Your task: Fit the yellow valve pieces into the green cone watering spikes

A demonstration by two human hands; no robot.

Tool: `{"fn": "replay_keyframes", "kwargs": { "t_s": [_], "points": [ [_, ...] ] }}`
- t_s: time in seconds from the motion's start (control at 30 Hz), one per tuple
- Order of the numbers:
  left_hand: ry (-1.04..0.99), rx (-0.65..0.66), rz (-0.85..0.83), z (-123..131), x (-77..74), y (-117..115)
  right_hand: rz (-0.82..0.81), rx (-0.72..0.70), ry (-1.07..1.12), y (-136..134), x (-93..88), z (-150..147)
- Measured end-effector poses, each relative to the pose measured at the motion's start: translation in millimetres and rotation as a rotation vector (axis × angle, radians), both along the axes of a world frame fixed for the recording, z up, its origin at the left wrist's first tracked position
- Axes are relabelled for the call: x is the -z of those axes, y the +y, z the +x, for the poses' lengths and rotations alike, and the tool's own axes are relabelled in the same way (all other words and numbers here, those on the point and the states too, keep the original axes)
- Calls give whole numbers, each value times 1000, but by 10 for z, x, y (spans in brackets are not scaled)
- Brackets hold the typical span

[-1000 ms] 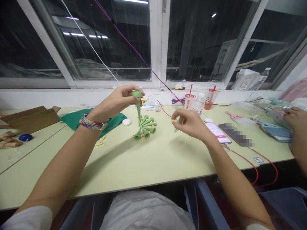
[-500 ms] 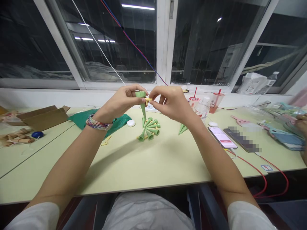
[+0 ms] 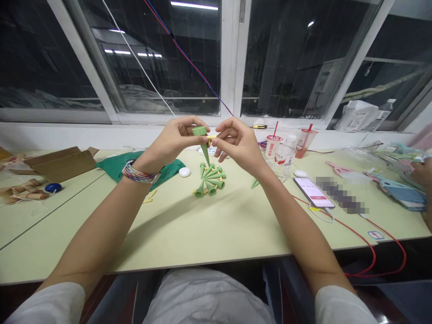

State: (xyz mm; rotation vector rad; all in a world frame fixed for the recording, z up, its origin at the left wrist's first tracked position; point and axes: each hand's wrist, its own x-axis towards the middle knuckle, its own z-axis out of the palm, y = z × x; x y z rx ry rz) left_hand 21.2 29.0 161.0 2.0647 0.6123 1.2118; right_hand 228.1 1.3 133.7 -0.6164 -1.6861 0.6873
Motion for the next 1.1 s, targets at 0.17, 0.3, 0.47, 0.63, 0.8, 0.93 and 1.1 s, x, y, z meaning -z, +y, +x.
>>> {"fn": "replay_keyframes", "kwargs": {
  "t_s": [0.17, 0.3, 0.47, 0.63, 0.8, 0.93, 1.1],
  "points": [
    [-4, 3, -14, -1, 8, 21, -38, 2, -31, 5, 19, 1],
    [13, -2, -16, -3, 4, -6, -37, 45, -27, 23, 51, -6],
    [30, 18, -40, -4, 24, 2, 31, 56, -46, 26, 98, 5],
    [40, 43, -61, -12, 37, 21, 103, 102, -65, 62, 168, 32],
    [96, 45, -54, -2, 60, 25, 199, 203, -264, 87, 251, 64],
    [128, 3, -57, 14, 71, 24, 232, 245, -331, 96, 291, 58],
    [105, 40, 8, 51, 93, 24, -13, 102, -232, 90, 302, -10]
  ]
}}
